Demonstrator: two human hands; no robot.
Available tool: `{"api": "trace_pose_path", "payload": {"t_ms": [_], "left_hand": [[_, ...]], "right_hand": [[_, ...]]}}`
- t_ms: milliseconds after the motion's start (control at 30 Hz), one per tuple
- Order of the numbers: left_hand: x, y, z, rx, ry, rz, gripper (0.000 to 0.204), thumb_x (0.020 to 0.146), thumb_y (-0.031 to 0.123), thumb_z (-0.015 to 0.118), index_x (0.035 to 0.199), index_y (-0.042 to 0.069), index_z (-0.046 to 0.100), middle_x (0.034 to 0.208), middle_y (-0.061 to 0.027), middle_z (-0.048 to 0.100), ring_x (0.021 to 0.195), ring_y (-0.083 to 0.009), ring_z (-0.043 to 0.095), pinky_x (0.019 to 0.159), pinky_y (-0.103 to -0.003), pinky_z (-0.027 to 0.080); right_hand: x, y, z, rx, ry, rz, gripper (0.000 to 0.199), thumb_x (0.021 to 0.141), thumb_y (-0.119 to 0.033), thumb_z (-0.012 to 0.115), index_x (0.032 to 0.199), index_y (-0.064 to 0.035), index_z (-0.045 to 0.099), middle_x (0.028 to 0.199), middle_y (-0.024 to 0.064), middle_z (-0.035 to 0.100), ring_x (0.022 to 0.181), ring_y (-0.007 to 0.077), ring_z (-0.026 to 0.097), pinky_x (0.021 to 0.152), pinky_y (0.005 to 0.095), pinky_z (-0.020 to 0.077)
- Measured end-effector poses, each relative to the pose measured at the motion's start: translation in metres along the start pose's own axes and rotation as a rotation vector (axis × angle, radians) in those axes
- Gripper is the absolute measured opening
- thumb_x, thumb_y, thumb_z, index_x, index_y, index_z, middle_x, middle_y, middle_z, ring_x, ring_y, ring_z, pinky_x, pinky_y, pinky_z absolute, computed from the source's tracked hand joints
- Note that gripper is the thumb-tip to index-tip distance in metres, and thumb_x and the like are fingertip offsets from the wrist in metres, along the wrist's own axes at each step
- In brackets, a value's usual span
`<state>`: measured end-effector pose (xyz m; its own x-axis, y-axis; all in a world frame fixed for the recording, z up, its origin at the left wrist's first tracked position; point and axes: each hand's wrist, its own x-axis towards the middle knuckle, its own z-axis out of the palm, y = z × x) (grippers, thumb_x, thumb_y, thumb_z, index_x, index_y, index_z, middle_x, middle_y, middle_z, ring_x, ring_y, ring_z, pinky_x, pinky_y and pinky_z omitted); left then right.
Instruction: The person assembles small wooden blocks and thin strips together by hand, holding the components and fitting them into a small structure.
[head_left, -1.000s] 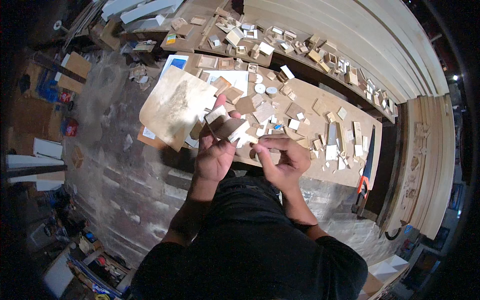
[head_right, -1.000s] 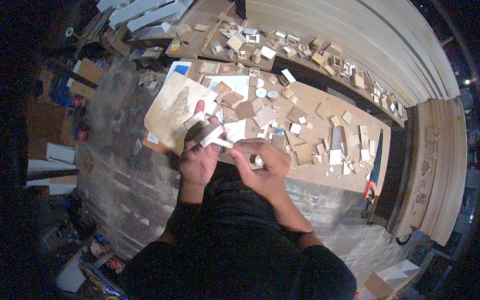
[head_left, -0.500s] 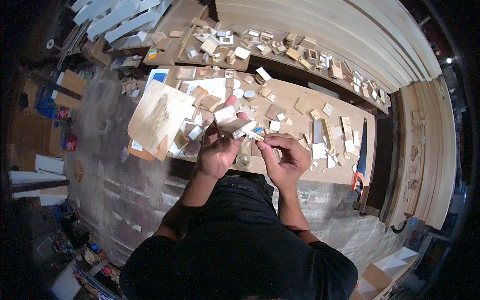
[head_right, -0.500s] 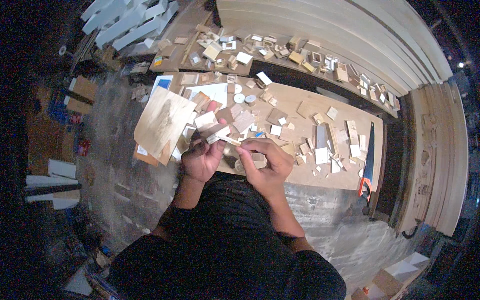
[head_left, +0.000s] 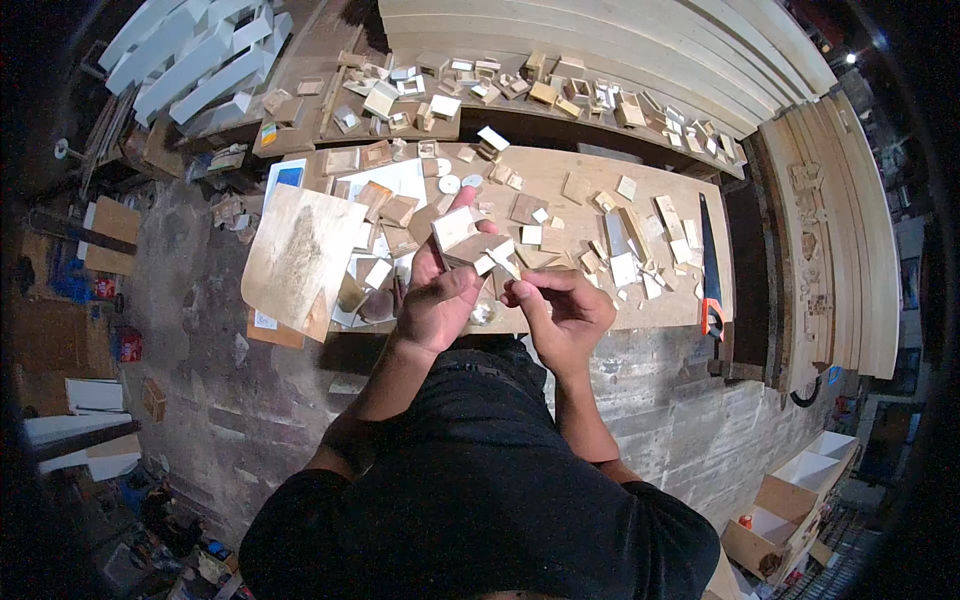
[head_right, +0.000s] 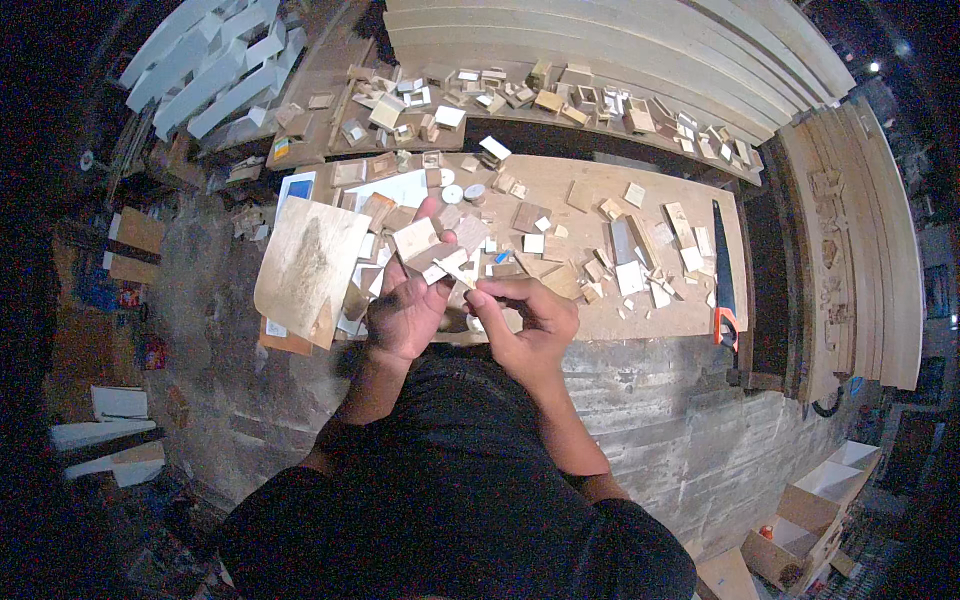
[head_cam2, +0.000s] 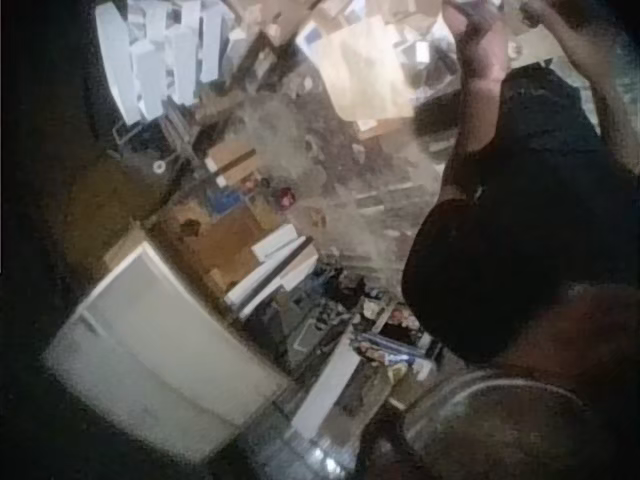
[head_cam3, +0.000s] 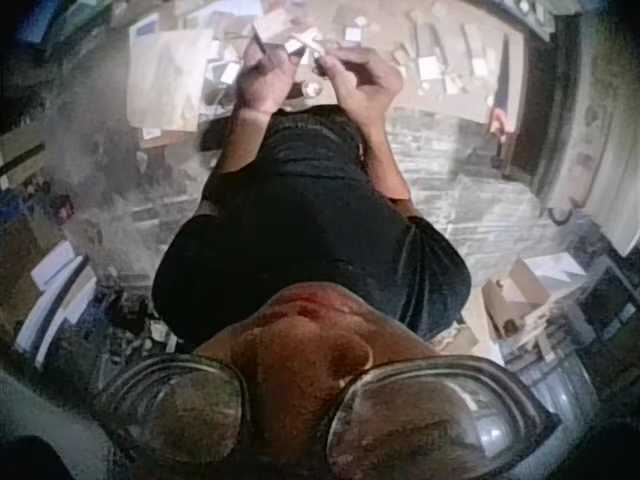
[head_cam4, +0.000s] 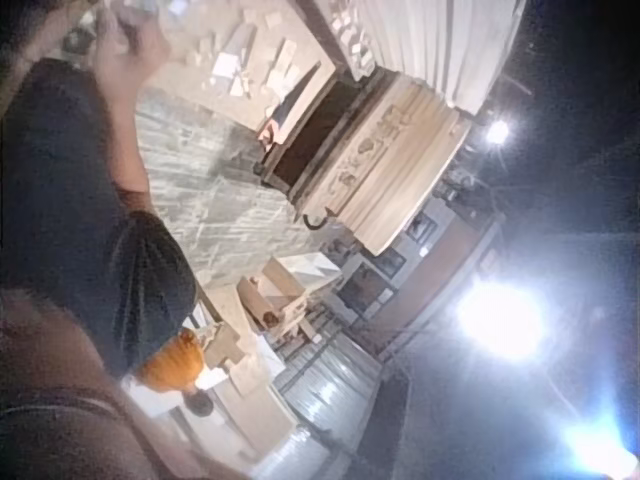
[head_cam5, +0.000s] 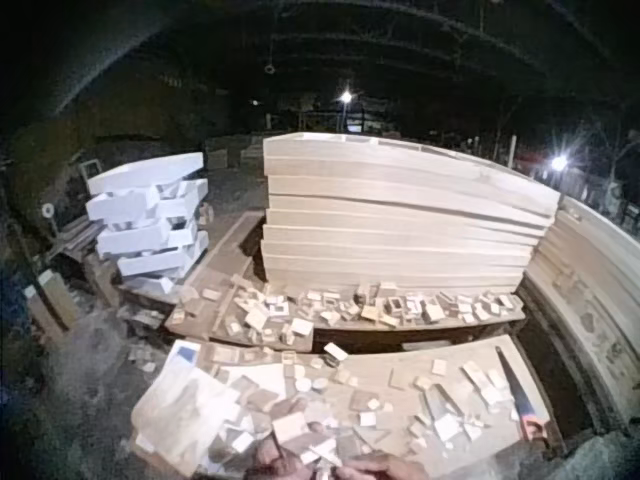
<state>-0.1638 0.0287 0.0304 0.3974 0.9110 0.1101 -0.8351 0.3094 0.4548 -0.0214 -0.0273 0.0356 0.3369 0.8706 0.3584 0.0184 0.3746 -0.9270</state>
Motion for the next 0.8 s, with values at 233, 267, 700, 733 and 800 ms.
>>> {"api": "trace_pose_path", "payload": {"t_ms": [233, 267, 700, 733, 800], "left_hand": [[-0.024, 0.027, -0.018, 0.103, 0.040, 0.038, 0.097, 0.076, 0.014, 0.072, 0.153, 0.001, 0.014, 0.136, -0.0143, 0.051, 0.126, -0.0228, 0.049, 0.110, -0.037, 0.036], [-0.028, 0.030, -0.020, 0.090, 0.041, 0.031, 0.097, 0.077, 0.013, 0.072, 0.153, 0.001, 0.014, 0.136, -0.0143, 0.051, 0.126, -0.0228, 0.049, 0.110, -0.037, 0.036], [-0.050, 0.061, -0.039, 0.095, 0.054, 0.136, 0.091, 0.080, 0.006, 0.071, 0.153, -0.001, 0.018, 0.130, -0.0124, 0.054, 0.123, -0.0212, 0.051, 0.111, -0.036, 0.032], [-0.050, 0.062, -0.038, 0.092, 0.062, 0.137, 0.091, 0.079, 0.007, 0.072, 0.153, -0.001, 0.017, 0.130, -0.0122, 0.054, 0.123, -0.0211, 0.051, 0.111, -0.036, 0.032], [-0.051, 0.064, -0.040, 0.081, 0.049, 0.118, 0.091, 0.080, 0.006, 0.071, 0.153, -0.001, 0.017, 0.130, -0.0120, 0.054, 0.122, -0.0210, 0.051, 0.111, -0.036, 0.032]], "right_hand": [[-0.020, -0.010, 0.027, -0.015, -0.019, -0.010, 0.010, 0.080, 0.006, 0.073, 0.088, 0.0057, 0.068, 0.080, 0.0127, 0.072, 0.070, 0.0164, 0.070, 0.066, 0.0265, 0.0560], [-0.022, -0.008, 0.032, -0.046, -0.040, -0.037, 0.011, 0.079, 0.005, 0.074, 0.087, 0.0049, 0.068, 0.081, 0.0128, 0.072, 0.071, 0.0163, 0.070, 0.066, 0.0266, 0.0555], [-0.038, 0.003, 0.068, -0.164, -0.048, -0.208, 0.011, 0.082, 0.011, 0.068, 0.092, 0.0087, 0.063, 0.082, 0.0167, 0.069, 0.072, 0.0204, 0.069, 0.066, 0.0305, 0.0578], [-0.039, 0.003, 0.070, -0.180, -0.089, -0.256, 0.011, 0.082, 0.011, 0.068, 0.091, 0.0087, 0.063, 0.082, 0.0169, 0.069, 0.072, 0.0203, 0.069, 0.066, 0.0303, 0.0576], [-0.040, 0.004, 0.073, -0.207, -0.061, -0.209, 0.012, 0.079, 0.009, 0.072, 0.088, 0.0063, 0.065, 0.082, 0.0164, 0.070, 0.073, 0.0197, 0.070, 0.067, 0.0293, 0.0564]]}}
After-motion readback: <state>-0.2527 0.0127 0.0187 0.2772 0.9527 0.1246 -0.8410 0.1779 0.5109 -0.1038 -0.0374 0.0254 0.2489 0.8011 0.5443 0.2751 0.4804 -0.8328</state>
